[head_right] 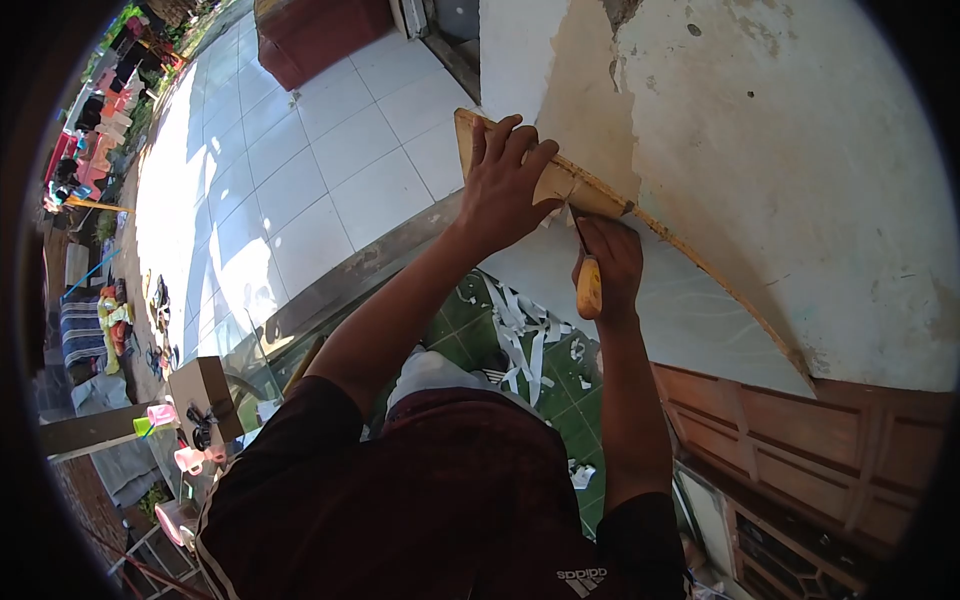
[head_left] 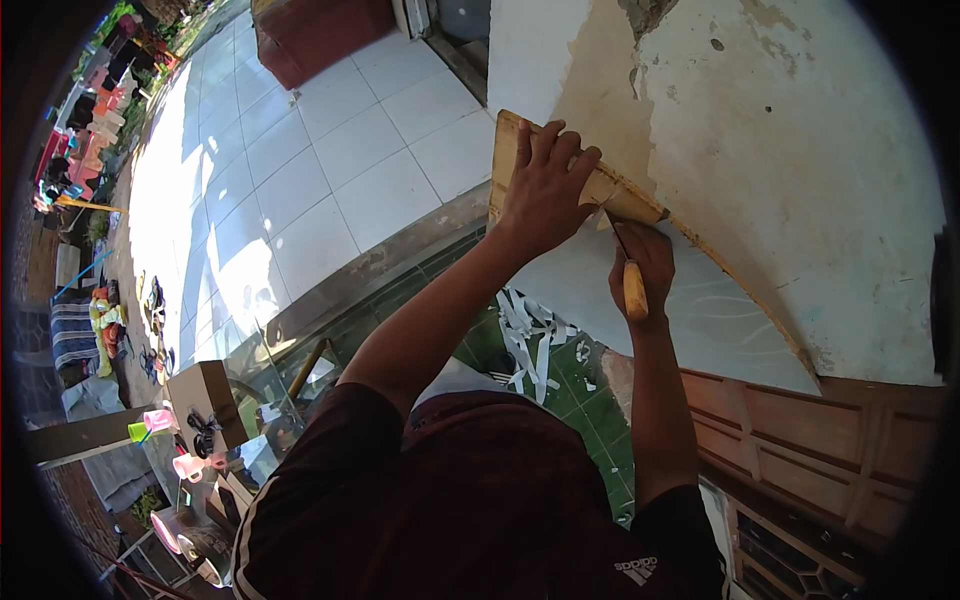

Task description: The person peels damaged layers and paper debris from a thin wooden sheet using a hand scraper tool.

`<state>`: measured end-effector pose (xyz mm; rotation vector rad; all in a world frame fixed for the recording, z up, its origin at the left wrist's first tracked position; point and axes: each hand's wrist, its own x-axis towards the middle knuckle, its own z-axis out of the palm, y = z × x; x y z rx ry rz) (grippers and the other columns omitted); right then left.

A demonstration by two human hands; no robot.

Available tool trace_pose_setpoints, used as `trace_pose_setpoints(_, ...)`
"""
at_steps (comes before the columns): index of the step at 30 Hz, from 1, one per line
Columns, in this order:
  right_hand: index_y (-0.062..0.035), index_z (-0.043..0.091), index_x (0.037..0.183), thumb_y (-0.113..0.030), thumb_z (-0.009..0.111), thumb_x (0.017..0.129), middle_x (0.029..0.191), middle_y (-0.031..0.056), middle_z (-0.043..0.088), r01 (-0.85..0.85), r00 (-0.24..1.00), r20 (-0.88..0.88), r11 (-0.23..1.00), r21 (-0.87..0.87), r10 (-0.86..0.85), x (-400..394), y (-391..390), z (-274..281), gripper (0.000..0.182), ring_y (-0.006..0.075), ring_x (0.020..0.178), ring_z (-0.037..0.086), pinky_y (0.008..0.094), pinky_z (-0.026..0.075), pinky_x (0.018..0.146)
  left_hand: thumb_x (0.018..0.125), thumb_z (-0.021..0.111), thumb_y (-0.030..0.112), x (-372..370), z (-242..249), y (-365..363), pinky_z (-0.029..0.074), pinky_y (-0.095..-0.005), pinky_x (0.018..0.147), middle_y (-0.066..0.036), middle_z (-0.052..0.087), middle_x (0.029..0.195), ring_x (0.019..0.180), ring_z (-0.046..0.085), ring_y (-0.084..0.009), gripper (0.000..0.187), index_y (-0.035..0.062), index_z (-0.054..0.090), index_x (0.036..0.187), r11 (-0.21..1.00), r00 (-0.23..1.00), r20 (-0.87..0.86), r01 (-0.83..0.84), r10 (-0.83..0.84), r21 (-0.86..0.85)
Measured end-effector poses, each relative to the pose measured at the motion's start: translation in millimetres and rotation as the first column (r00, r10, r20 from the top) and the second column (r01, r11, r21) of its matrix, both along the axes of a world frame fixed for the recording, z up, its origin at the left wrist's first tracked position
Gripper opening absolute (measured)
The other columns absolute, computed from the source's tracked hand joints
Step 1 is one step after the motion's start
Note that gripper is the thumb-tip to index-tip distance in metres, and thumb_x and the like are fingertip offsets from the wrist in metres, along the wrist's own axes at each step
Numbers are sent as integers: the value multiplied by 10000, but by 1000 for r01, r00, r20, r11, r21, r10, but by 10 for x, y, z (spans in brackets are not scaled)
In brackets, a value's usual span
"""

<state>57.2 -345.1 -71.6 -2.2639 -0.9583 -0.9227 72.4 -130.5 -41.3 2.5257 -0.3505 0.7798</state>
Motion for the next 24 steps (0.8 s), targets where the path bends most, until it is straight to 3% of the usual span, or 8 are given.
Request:
trace_pose_setpoints(16,-32,748,1079,68,721,869,1084,105,769,29,991,-129,1000,0,-29,-76,74,126,234,301,1018,716,426,541,944,686,946,307,25,-45,-17,158,-672,1262,-118,546,1314,1393,437,-356,738,117,619,1319,1000,999,40,18,-17,-23)
trace_pose_setpoints(19,-40,719,1185,25,701,773,1142,141,748,18,996,-92,999,44,-14,-14,15,-14,417,343,1058,693,447,494,971,681,948,307,37,-24,-12,163,-672,1257,-116,552,1302,1379,445,-355,741,118,620,1318,999,998,52,20,-18,-27)
trace_pose_setpoints(24,-42,717,1195,15,696,751,1149,141,745,-6,984,-180,1000,3,7,-45,-21,23,448,349,1074,686,450,486,975,683,950,309,30,-56,-19,170,-670,1256,-113,557,1297,1375,449,-353,743,118,618,1320,999,998,62,27,-24,-33)
